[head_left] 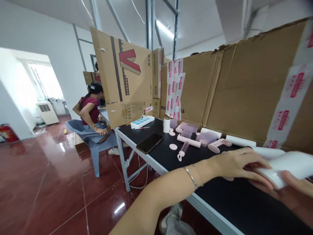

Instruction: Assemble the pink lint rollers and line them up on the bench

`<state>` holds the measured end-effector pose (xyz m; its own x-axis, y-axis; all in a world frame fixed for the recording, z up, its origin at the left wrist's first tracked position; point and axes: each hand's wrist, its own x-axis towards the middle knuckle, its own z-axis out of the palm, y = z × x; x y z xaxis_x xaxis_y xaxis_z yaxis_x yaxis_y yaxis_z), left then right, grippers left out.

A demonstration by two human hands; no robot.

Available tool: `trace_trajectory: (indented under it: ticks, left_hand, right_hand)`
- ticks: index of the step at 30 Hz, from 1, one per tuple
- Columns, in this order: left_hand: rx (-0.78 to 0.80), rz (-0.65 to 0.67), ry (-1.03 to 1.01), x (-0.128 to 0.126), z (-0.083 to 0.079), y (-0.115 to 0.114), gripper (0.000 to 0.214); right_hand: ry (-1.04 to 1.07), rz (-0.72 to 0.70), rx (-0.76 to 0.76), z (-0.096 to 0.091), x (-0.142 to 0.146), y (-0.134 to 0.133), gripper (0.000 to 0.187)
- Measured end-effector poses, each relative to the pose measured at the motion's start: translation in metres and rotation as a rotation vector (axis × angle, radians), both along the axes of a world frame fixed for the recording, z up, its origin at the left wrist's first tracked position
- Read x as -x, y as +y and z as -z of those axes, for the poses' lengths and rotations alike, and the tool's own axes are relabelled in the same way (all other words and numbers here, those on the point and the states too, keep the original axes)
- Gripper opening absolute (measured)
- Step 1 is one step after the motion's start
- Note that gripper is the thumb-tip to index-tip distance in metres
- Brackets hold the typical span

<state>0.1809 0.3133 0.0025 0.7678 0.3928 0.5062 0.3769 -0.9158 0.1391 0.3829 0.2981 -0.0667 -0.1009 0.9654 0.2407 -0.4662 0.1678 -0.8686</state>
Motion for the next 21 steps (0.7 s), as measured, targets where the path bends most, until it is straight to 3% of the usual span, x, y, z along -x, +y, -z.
trace_trajectory:
  ticks: [2, 6, 11, 13, 16, 19, 21]
  left_hand:
    - [0.011, 0.069, -0.074, -0.001, 0.002, 0.004, 0.039]
    - [0.027, 0.113, -0.18, 0.001, 0.004, 0.006, 0.04]
    - [0.061, 0.169, -0.284, 0.002, 0.01, 0.014, 0.057]
    - [0.066, 0.172, -0.325, 0.0, 0.012, 0.014, 0.077]
    - [0.118, 0.214, -0.324, -0.004, 0.011, 0.008, 0.11]
    - [0.265, 0.272, -0.299, -0.005, 0.005, 0.004, 0.116]
    - [0.426, 0.265, -0.414, -0.001, -0.001, 0.005, 0.117]
  right_hand:
    - [-0.169, 0.135, 0.106, -0.021, 0.014, -0.018, 0.032]
    - [-0.146, 0.147, 0.167, -0.051, 0.035, -0.044, 0.034]
    - [-0.133, 0.044, 0.13, -0.057, 0.042, -0.05, 0.034]
    - [-0.198, 0.009, 0.102, -0.057, 0.043, -0.05, 0.039]
    - [-0.444, -0.001, 0.014, -0.06, 0.038, -0.049, 0.05]
    - [-0.806, 0.018, -0.128, -0.067, 0.022, -0.044, 0.049]
    - [-1.033, 0.13, -0.249, -0.069, 0.01, -0.04, 0.047]
